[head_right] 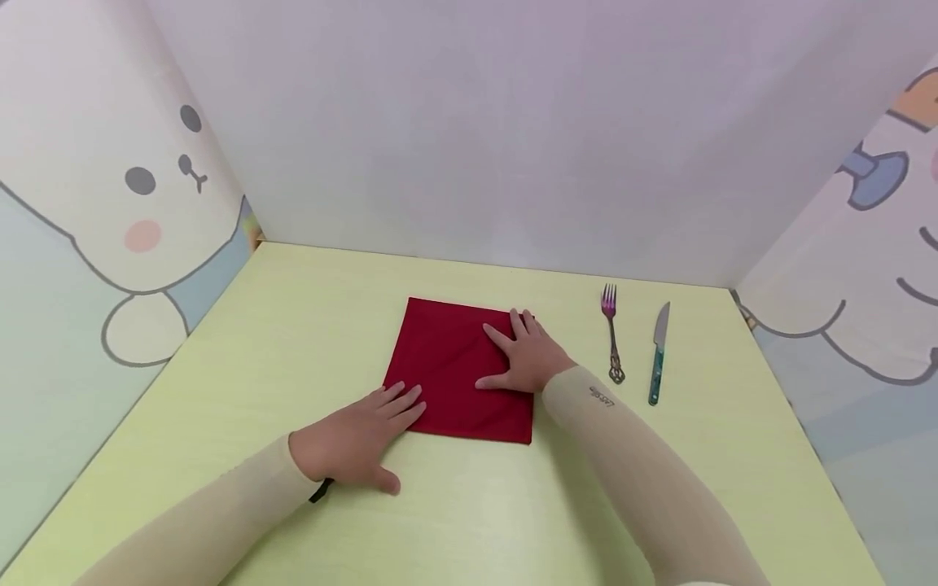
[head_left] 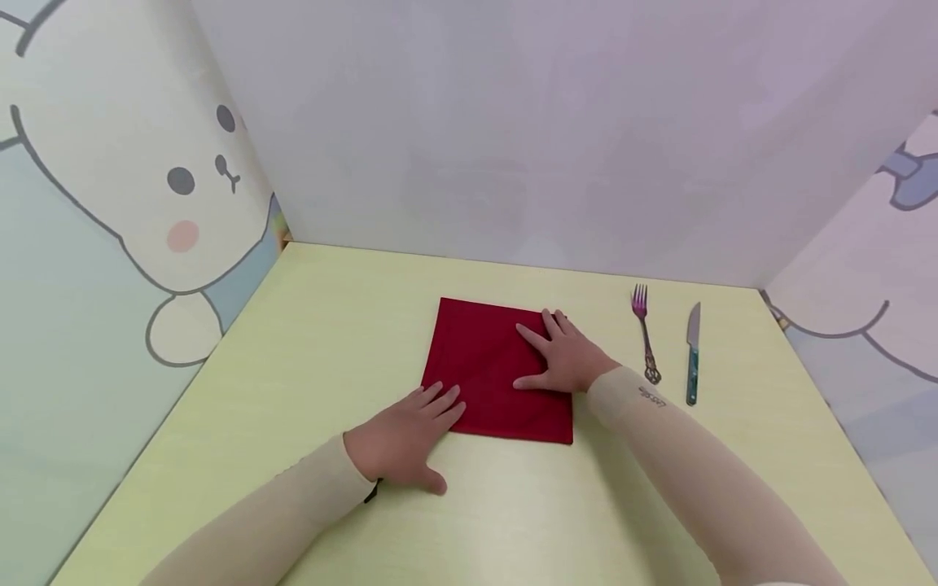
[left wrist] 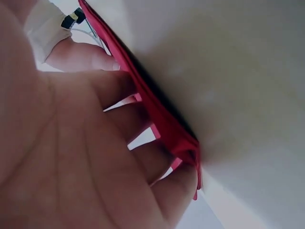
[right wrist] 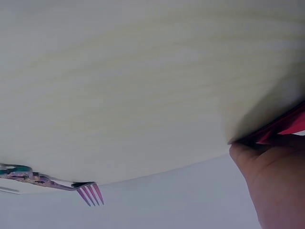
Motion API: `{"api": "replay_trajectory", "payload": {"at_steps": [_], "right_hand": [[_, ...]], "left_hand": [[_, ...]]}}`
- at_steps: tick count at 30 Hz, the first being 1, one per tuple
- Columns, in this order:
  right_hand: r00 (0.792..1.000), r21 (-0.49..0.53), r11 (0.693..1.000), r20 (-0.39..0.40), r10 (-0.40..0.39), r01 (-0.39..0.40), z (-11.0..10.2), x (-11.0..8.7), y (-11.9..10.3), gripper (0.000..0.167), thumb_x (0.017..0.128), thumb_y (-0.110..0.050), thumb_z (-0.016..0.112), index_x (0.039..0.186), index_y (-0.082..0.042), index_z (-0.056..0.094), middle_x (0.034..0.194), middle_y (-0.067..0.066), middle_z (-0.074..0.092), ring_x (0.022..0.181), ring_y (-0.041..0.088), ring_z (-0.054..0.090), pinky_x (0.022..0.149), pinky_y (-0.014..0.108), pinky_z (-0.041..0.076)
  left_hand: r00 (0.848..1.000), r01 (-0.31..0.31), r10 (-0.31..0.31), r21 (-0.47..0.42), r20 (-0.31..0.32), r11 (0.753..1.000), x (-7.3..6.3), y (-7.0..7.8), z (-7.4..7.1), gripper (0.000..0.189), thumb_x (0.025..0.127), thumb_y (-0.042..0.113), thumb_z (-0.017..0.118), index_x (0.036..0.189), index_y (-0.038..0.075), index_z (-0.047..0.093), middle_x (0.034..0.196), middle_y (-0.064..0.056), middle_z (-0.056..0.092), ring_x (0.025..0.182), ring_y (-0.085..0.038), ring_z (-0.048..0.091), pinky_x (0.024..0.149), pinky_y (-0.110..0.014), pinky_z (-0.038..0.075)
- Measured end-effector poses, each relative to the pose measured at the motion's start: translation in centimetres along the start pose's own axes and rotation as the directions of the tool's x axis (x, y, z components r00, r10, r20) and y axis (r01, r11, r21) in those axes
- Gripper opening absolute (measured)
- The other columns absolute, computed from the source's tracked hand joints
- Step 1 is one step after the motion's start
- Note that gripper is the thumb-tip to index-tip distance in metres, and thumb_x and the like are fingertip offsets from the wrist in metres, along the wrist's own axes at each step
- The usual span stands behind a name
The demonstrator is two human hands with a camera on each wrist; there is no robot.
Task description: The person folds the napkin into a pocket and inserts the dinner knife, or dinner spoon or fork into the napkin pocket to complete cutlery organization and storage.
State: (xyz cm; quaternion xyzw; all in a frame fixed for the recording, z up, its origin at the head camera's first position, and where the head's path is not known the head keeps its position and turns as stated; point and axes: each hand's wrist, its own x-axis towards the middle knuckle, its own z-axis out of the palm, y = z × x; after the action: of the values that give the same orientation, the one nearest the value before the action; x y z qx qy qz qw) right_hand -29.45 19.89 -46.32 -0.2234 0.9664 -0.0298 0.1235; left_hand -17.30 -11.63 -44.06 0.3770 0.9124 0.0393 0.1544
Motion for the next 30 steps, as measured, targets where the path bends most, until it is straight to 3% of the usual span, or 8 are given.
{"api": "replay_trajectory", "payload": {"at_steps": [8,15,23,30], "right_hand": [[1.0,-0.014,1.0,0.002,-0.006,0.006,-0.3,0.6,0.2,0.116,0.073,-0.096,0.048,0.166,-0.032,0.022,0.17,0.023,0.007,0.154,0.049,0.004,0.118,0.059,0.03],[1.0,-0.011,1.0,0.007,-0.026,0.026,-1.2,-0.1,-0.7,0.105,0.084,-0.082,0.058,0.166,-0.024,0.025,0.17,0.02,0.013,0.156,0.044,0.004,0.124,0.055,0.013],[0.998,0.035,0.998,0.041,-0.05,0.048,-1.2,-1.8,-3.7,0.094,0.088,-0.067,0.068,0.164,-0.024,0.031,0.169,0.014,0.022,0.155,0.042,0.011,0.118,0.059,0.03],[0.993,-0.022,0.995,0.062,-0.098,0.1,-0.5,-3.1,-6.5,0.09,0.091,-0.065,0.066,0.165,-0.027,0.03,0.17,0.011,0.022,0.156,0.039,0.011,0.122,0.054,0.025]], "left_hand": [[1.0,0.002,-0.003,-0.038,-0.015,0.999,-0.1,0.0,-0.2,0.102,0.082,0.056,0.082,0.159,0.006,0.038,0.167,-0.013,0.028,0.154,-0.039,0.02,0.124,-0.05,0.021],[1.0,-0.003,0.002,-0.032,-0.021,0.999,0.0,0.0,-0.4,0.102,0.081,0.055,0.083,0.159,0.006,0.038,0.167,-0.014,0.028,0.154,-0.04,0.02,0.123,-0.05,0.022],[1.0,-0.005,0.004,-0.021,-0.013,1.0,0.0,0.0,-0.1,0.103,0.081,0.056,0.082,0.16,0.006,0.038,0.167,-0.014,0.028,0.154,-0.04,0.02,0.123,-0.05,0.022],[1.0,0.004,-0.004,-0.028,-0.017,1.0,0.1,0.1,0.1,0.103,0.081,0.056,0.082,0.159,0.007,0.038,0.167,-0.013,0.028,0.154,-0.039,0.021,0.123,-0.05,0.021]]}}
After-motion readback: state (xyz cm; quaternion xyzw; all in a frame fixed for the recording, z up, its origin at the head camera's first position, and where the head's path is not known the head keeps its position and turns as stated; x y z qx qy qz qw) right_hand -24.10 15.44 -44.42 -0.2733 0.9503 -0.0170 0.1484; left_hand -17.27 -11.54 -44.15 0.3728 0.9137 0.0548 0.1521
